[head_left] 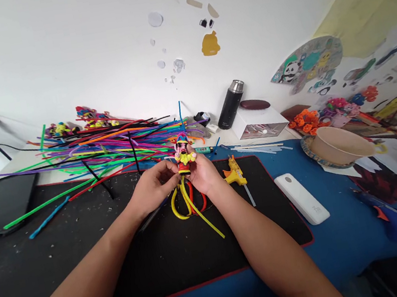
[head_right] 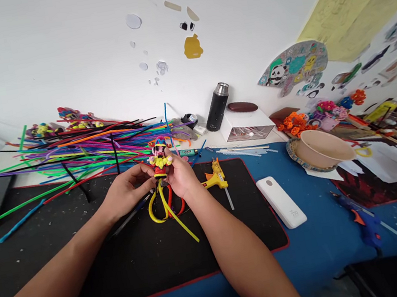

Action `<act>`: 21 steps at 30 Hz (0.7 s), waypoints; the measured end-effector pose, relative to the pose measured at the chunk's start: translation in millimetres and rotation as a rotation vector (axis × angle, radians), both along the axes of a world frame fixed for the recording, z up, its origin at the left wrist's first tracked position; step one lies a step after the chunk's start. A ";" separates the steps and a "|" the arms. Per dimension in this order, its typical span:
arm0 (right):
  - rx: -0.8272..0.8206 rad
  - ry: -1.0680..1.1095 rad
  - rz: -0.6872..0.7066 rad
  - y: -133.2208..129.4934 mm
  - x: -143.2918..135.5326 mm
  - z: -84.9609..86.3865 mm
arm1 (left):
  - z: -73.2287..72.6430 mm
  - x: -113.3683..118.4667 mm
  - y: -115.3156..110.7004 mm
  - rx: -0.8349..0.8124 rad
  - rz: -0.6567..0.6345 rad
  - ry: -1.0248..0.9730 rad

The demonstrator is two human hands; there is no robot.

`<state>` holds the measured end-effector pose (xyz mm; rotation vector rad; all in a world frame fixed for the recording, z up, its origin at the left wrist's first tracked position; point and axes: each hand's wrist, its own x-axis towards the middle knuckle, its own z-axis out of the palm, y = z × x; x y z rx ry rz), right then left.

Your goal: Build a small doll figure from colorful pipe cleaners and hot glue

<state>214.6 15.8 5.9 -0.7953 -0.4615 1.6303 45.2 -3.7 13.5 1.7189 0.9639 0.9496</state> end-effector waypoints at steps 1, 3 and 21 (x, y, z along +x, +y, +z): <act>0.000 -0.003 -0.003 0.3 -0.4 -0.9 | -0.4 0.2 0.2 0.004 0.003 0.000; -0.001 -0.013 -0.006 1.0 -0.8 -2.6 | -0.9 0.4 0.9 0.009 0.005 -0.004; 0.068 -0.088 0.026 0.4 0.1 -7.8 | -3.4 -3.9 8.6 -0.170 -0.093 -0.157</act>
